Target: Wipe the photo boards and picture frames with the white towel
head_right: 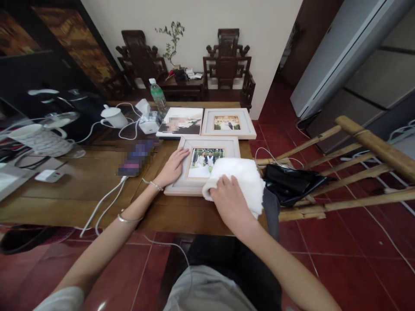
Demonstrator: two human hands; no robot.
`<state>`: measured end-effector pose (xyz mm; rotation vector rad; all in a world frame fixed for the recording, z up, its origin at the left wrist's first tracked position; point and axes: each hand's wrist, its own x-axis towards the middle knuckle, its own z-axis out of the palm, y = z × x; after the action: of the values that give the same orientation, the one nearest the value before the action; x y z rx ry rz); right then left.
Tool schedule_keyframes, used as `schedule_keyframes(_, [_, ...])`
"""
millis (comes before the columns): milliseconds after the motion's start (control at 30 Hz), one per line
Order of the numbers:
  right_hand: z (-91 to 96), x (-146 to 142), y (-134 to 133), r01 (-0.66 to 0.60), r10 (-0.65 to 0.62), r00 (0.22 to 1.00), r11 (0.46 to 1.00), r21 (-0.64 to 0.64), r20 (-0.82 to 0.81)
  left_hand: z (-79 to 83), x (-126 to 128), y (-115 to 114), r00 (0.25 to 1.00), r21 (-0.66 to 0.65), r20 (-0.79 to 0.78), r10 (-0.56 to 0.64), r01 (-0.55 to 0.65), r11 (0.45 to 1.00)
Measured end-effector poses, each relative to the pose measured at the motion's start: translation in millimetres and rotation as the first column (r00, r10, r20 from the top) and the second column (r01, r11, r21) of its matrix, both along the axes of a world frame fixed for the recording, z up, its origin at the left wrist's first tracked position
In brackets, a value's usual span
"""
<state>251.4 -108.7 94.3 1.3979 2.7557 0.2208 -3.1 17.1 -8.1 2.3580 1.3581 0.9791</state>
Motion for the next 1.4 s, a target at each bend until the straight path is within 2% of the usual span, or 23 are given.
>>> schedule_keyframes(100, [-0.4, -32, 4, -0.017, 0.017, 1.0, 1.0, 0.017, 0.004, -1.4, 2, 0, 1.0, 0.001, 0.029, 0.004, -0.004, 1.0])
schedule_keyframes(200, [-7.5, -59, 10, -0.121, 0.122, 0.992, 0.992, 0.027, -0.043, -1.2, 3, 0, 0.999, 0.007, 0.05, 0.015, -0.015, 1.0])
schedule_keyframes(267, [-15.8, -69, 13, -0.191, 0.194, 0.978, 0.98, 0.05, -0.081, -0.5, 3, 0, 0.998, 0.005, 0.058, 0.019, -0.02, 1.0])
schedule_keyframes(333, [-24.6, -69, 15, -0.208, 0.218, 0.967, 0.974, 0.089, -0.13, 0.3, 3, 0, 0.998, 0.0, 0.058, 0.015, -0.015, 1.0])
schedule_keyframes(467, [-33.7, -40, 12, -0.157, 0.171, 0.953, 0.985, 0.074, -0.25, 1.1, 2, 0, 0.999, 0.004, 0.051, -0.008, 0.008, 1.0])
schedule_keyframes(667, [-25.2, 30, 3, -0.062, 0.069, 0.958, 0.997, 0.036, -0.279, 0.6, 2, 0, 0.998, 0.007, 0.062, -0.01, 0.01, 1.0])
schedule_keyframes(800, [-22.6, 64, 3, -0.071, 0.094, 0.948, 0.994, 0.086, -0.304, 1.0, 2, -1, 0.998, 0.008, 0.056, -0.013, 0.013, 1.0])
schedule_keyframes(867, [-20.3, 74, 10, -0.012, 0.059, 0.918, 0.993, 0.121, -0.391, 1.2, 3, -1, 0.998, 0.009, 0.057, -0.012, 0.011, 1.0])
schedule_keyframes(933, [-15.7, 80, 23, 0.166, -0.041, 0.817, 0.972, 0.166, -0.575, 1.4, 3, -2, 0.998, 0.01, 0.06, -0.009, 0.008, 1.0])
schedule_keyframes(967, [-12.8, 82, 30, 0.272, -0.074, 0.719, 0.945, 0.183, -0.691, 1.6, 3, -2, 0.998, 0.01, 0.059, -0.009, 0.008, 1.0])
schedule_keyframes(1033, [-7.3, 84, 46, 0.432, -0.049, 0.482, 0.882, 0.188, -0.875, 2.0, 2, -2, 0.998, 0.01, 0.054, -0.013, 0.012, 1.0])
schedule_keyframes(1067, [-5.4, 85, 53, 0.458, -0.017, 0.401, 0.87, 0.184, -0.916, 2.2, 2, -2, 0.999, 0.012, 0.05, -0.014, 0.013, 1.0])
schedule_keyframes(1100, [-4.5, 86, 59, 0.45, -0.003, 0.369, 0.875, 0.176, -0.929, 2.4, 2, -2, 0.999, 0.017, 0.046, -0.014, 0.013, 1.0])
schedule_keyframes(1133, [-4.4, 86, 64, 0.426, -0.007, 0.381, 0.889, 0.169, -0.925, 2.6, 2, -3, 0.999, 0.022, 0.042, -0.014, 0.013, 1.0])
schedule_keyframes(1167, [-5.1, 86, 68, 0.392, -0.025, 0.43, 0.906, 0.161, -0.903, 2.8, 2, -3, 0.999, 0.026, 0.038, -0.013, 0.012, 1.0])
schedule_keyframes(1267, [-7.1, 85, 70, 0.281, -0.027, 0.635, 0.939, 0.198, -0.772, 3.1, 3, -3, 1.0, 0.029, 0.028, -0.008, 0.007, 1.0])
schedule_keyframes(1333, [-3.5, 84, 66, 0.239, 0.037, 0.723, 0.924, 0.3, -0.69, 3.0, 3, -3, 1.0, 0.026, 0.028, -0.007, 0.006, 1.0])
schedule_keyframes(1400, [6.2, 89, 62, 0.256, 0.093, 0.753, 0.871, 0.419, -0.652, 2.8, 2, -3, 0.999, 0.028, 0.03, -0.011, 0.01, 1.0])
